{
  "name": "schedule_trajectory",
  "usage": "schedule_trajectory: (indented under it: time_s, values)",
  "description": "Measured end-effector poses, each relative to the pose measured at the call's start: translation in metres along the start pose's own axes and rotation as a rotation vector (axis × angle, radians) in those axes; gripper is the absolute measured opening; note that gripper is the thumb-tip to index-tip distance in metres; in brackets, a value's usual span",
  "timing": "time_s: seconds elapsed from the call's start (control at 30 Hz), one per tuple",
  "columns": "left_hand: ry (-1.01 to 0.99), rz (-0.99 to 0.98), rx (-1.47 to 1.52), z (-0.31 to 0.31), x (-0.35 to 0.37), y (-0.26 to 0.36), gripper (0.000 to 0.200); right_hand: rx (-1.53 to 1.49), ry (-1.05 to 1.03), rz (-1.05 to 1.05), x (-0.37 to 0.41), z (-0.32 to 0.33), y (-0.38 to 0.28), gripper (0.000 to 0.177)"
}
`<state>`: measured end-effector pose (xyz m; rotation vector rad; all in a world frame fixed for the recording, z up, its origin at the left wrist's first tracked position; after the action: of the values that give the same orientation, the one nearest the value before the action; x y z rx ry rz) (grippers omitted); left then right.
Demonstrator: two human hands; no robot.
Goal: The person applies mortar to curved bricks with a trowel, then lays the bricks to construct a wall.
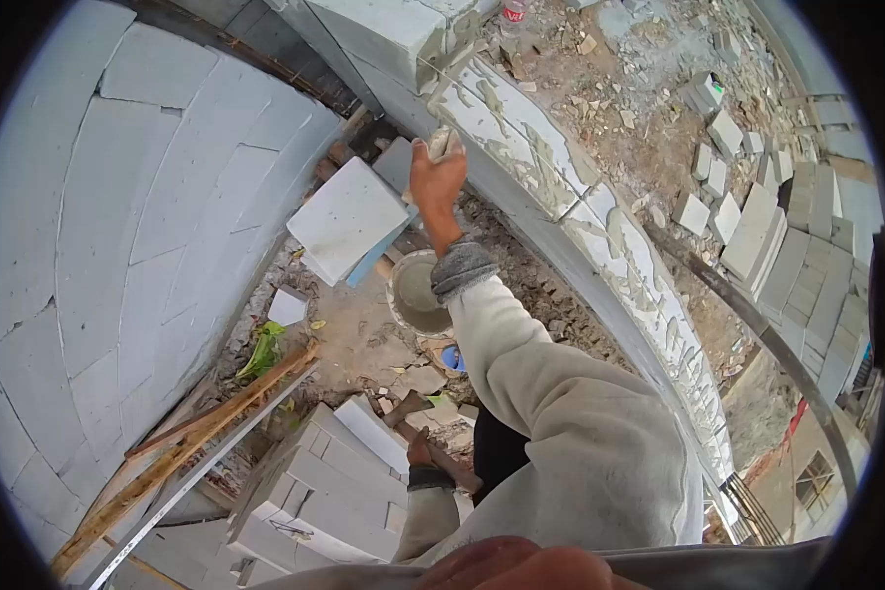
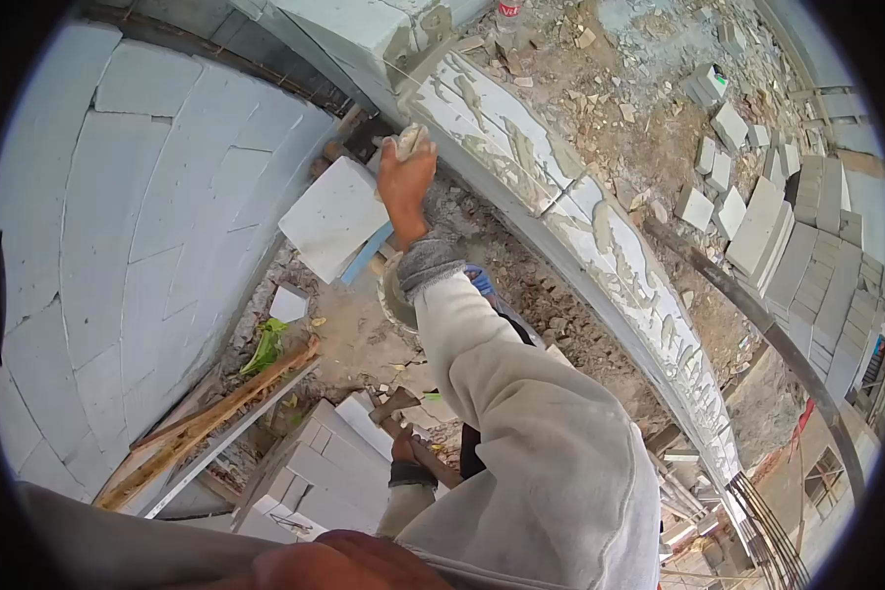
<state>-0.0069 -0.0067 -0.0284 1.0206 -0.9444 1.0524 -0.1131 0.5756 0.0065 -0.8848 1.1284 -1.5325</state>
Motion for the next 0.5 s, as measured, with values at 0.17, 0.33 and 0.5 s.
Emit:
schedule_trajectory:
  time_s: [0.17, 0.33, 0.5]
  values:
    - [-0.009, 0.013, -0.006, 0.008, -0.008, -0.007, 0.020, 0.074, -0.232, -0.142, -0.020, 0.003, -0.013, 0.036]
    - [0.015, 0.038, -0.007, -0.002, 0.000, -0.009, 0.020, -0.046, -0.262, -0.103, 0.035, 0.017, -0.029, 0.029]
    - [-0.067, 0.029, 0.012, 0.000, 0.008, -0.007, 0.020, -0.321, -0.062, -0.271, 0.034, -0.015, -0.044, 0.020]
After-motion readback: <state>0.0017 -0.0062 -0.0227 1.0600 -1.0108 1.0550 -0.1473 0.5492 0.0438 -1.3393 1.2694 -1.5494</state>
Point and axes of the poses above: each hand's wrist, its own x-axis away from the middle knuckle, its own z-axis out of the back of the hand, y = z × x, the point moved 3 cm from there along -x, towards the middle knuckle, and after that the axes turned 4 degrees about x, right-handed, at the moved point
